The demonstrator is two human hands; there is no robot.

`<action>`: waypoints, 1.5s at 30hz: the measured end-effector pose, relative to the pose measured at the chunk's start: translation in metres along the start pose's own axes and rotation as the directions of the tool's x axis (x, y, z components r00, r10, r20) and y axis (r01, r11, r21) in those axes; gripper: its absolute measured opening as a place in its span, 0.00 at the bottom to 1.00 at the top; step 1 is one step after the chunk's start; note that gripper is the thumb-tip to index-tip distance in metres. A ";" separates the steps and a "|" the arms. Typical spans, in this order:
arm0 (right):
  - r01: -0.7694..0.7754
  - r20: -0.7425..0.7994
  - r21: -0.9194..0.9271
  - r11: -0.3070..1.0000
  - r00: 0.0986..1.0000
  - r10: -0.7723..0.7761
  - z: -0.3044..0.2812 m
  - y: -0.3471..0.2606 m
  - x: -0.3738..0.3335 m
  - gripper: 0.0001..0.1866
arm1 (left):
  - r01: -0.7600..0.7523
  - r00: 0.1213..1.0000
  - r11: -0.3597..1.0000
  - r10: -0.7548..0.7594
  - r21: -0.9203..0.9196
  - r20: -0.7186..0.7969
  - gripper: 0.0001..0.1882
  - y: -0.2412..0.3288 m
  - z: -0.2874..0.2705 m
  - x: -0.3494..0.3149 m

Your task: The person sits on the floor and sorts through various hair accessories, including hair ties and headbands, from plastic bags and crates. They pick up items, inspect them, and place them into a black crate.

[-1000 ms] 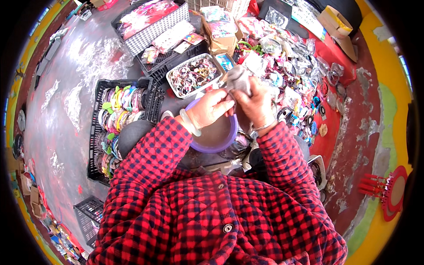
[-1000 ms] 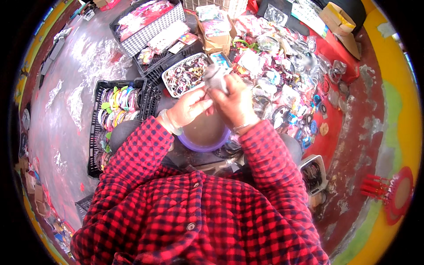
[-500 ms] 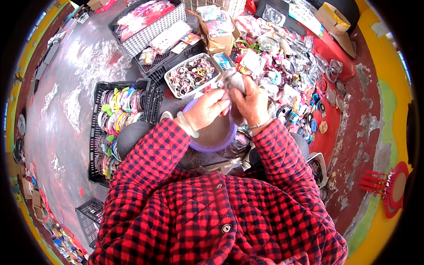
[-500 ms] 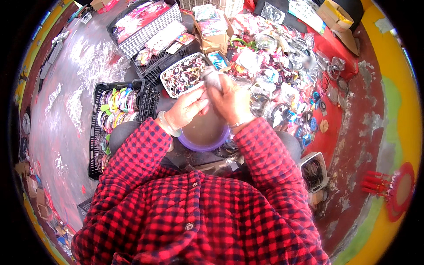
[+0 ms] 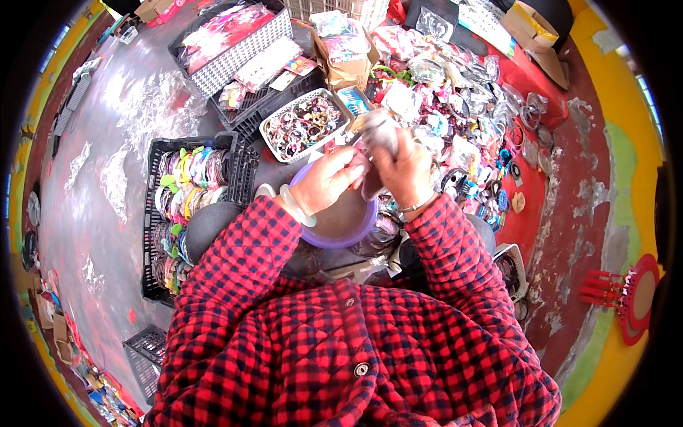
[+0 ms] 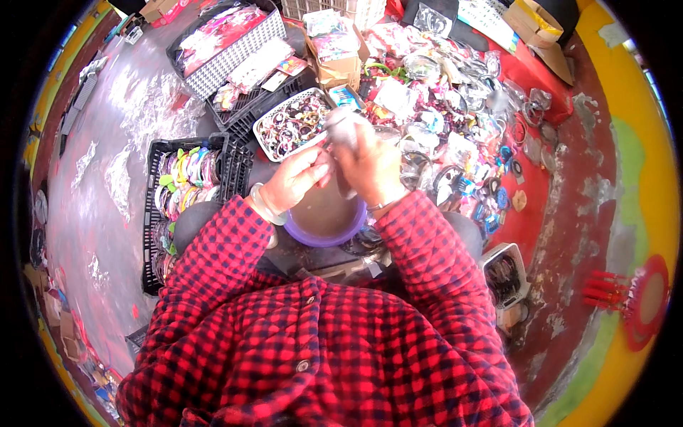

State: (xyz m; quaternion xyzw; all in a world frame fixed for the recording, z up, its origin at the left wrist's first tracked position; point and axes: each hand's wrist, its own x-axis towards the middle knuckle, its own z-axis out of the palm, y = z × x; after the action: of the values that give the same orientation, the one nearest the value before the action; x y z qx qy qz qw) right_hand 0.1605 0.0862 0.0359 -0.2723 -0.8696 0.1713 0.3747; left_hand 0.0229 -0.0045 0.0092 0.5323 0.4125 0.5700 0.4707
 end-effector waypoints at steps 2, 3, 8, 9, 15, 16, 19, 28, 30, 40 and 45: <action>0.039 0.028 0.081 0.996 0.999 -0.041 0.004 -0.001 -0.002 0.17 | 0.011 1.000 0.997 -0.012 0.079 0.014 0.06 0.001 -0.004 0.001; -0.047 -0.006 0.043 0.998 0.999 0.047 0.006 0.004 -0.001 0.16 | 0.018 1.000 0.993 -0.021 0.118 0.019 0.06 0.001 -0.006 0.000; -0.457 -0.183 0.396 0.796 0.811 0.556 0.007 0.069 0.019 0.10 | 0.033 0.993 0.991 -0.047 0.128 0.108 0.11 0.010 -0.005 -0.004; -0.329 -0.091 0.778 0.536 0.785 0.613 0.006 0.076 0.026 0.06 | 0.029 0.995 0.995 -0.038 0.095 0.096 0.11 0.009 -0.007 -0.003; -0.281 0.077 0.946 0.160 0.677 0.732 -0.014 0.082 0.024 0.03 | 0.038 0.999 0.999 -0.038 -0.002 0.001 0.11 0.008 -0.010 0.005; -0.292 0.091 0.942 0.163 0.692 0.716 -0.013 0.088 0.021 0.03 | 0.125 0.992 0.990 -0.125 -0.064 -0.002 0.10 0.005 -0.011 0.003; -0.314 0.126 0.933 0.175 0.742 0.659 -0.011 0.084 0.023 0.05 | 0.106 0.994 0.987 -0.102 -0.120 0.042 0.11 -0.002 -0.013 0.004; -0.318 0.137 0.506 0.802 0.948 0.289 -0.009 0.006 0.011 0.20 | 0.320 0.945 0.946 -0.323 -0.057 -0.051 0.10 0.006 -0.012 0.006; -0.097 0.194 0.309 0.946 0.980 0.037 -0.002 -0.001 0.006 0.17 | 0.267 0.964 0.960 -0.266 0.082 -0.020 0.11 -0.004 -0.012 0.004; -0.276 0.090 -0.006 0.961 0.957 0.276 0.008 0.026 0.010 0.10 | 0.207 0.978 0.978 -0.206 -0.038 0.008 0.09 0.000 -0.003 0.004; -0.355 0.048 0.420 0.835 0.928 0.370 -0.011 0.006 0.014 0.10 | 0.232 0.971 0.972 -0.234 -0.047 -0.046 0.08 -0.013 -0.015 0.005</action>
State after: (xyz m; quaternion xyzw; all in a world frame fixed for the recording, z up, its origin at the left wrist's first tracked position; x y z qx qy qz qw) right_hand 0.1626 0.1004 0.0478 -0.3476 -0.7375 0.4180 0.4007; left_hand 0.0089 0.0033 -0.0036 0.4556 0.4721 0.5328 0.5344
